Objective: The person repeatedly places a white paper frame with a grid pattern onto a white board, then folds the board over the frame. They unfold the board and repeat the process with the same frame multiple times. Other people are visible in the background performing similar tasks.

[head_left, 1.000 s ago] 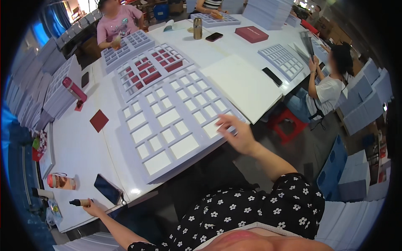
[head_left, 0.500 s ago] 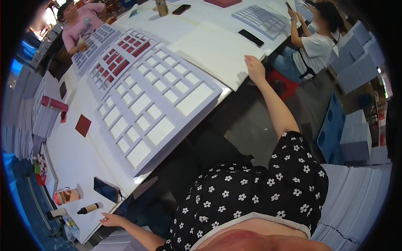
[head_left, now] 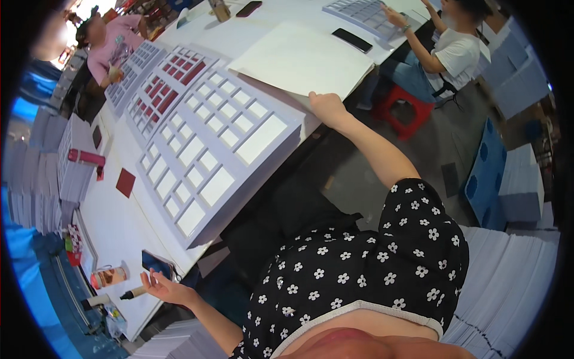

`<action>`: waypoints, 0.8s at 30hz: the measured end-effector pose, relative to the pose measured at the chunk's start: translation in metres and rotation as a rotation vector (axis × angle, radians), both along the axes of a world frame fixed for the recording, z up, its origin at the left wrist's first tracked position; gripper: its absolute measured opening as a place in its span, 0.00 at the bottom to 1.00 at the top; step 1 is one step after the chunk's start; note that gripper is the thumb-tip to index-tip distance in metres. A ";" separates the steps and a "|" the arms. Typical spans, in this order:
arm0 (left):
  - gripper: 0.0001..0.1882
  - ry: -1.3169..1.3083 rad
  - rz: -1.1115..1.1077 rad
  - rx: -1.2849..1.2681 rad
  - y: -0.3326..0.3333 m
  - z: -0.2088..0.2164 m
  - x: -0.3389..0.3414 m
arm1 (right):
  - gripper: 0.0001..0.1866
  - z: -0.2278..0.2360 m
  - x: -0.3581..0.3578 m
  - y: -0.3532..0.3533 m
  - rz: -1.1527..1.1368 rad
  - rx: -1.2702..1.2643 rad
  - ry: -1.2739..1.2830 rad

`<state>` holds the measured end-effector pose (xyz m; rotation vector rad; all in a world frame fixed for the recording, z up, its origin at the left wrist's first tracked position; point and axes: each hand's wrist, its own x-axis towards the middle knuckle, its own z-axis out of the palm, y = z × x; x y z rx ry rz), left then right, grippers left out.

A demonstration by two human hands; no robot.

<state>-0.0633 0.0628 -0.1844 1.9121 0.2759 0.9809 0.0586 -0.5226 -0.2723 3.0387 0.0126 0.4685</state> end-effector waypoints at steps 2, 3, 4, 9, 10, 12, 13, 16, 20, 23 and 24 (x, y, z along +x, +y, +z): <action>0.20 0.027 -0.127 -0.018 -0.018 0.008 0.013 | 0.05 0.010 -0.001 -0.017 0.001 -0.080 -0.141; 0.20 0.047 -0.180 -0.026 -0.027 0.014 0.013 | 0.05 0.019 -0.005 -0.022 0.012 -0.119 -0.205; 0.20 0.060 -0.205 -0.021 -0.039 0.020 0.012 | 0.06 0.026 -0.014 -0.027 -0.044 -0.084 -0.141; 0.19 0.017 -0.266 -0.070 -0.054 0.010 0.008 | 0.11 0.012 -0.082 -0.021 -0.106 0.014 0.146; 0.20 0.034 -0.266 -0.086 -0.054 0.009 0.005 | 0.15 0.011 -0.093 -0.016 -0.103 0.067 -0.019; 0.20 0.041 -0.284 -0.100 -0.057 0.009 0.003 | 0.23 0.005 -0.107 -0.010 -0.083 0.198 -0.349; 0.20 0.039 -0.302 -0.110 -0.060 0.010 0.005 | 0.34 -0.014 -0.112 -0.014 -0.351 0.338 -0.399; 0.20 0.027 -0.331 -0.107 -0.066 0.011 0.013 | 0.28 -0.067 -0.108 -0.053 -0.778 1.459 -0.383; 0.19 -0.009 -0.389 -0.120 -0.074 0.014 0.022 | 0.15 -0.064 -0.089 -0.052 -0.519 2.253 -0.184; 0.19 -0.011 -0.471 -0.164 -0.080 0.012 0.024 | 0.12 -0.068 -0.061 -0.078 -0.475 2.512 -0.430; 0.18 -0.004 -0.488 -0.190 -0.080 0.011 0.024 | 0.12 -0.059 -0.047 -0.076 -0.464 2.522 -0.417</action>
